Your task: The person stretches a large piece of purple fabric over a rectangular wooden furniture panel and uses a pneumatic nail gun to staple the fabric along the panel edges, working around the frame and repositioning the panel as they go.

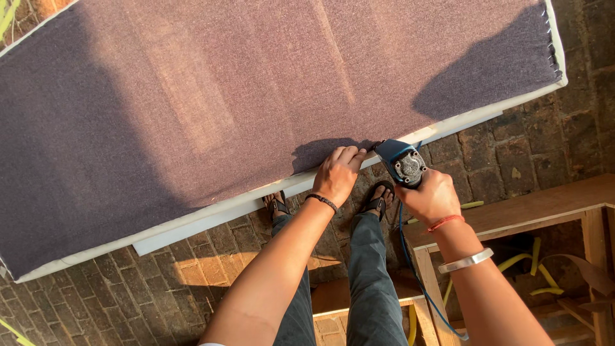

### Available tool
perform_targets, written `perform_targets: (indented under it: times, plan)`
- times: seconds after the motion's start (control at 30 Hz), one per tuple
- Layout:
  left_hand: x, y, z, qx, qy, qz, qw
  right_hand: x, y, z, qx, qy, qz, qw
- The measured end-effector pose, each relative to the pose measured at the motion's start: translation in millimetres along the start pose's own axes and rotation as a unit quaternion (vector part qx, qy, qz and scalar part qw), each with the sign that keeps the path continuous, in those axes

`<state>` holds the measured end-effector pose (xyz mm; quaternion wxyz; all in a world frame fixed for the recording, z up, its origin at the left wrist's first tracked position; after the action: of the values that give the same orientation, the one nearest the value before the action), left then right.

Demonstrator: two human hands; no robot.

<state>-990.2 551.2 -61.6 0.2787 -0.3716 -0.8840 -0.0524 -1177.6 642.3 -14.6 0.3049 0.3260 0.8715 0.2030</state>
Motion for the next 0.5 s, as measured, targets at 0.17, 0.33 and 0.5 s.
perform_targets:
  times: [0.17,0.33,0.5]
  plan:
    - [8,-5,-10,-0.009,0.022,-0.042,0.999,26,25,-17,0.025,-0.104,0.062,0.992]
    - [41,-54,7,-0.012,0.009,-0.026,1.000,72,43,-57,0.064,-0.208,0.164,0.962]
    - [87,-127,63,-0.003,-0.012,0.012,1.000,108,25,-103,0.092,-0.243,0.178,0.949]
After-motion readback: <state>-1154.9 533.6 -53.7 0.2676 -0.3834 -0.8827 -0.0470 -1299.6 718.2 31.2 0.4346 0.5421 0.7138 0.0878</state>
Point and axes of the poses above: each hand's wrist, its own y-axis away from the middle knuckle, its own z-axis out of the palm, x = y × z, the point moved 5 cm from there along -y, towards the middle knuckle
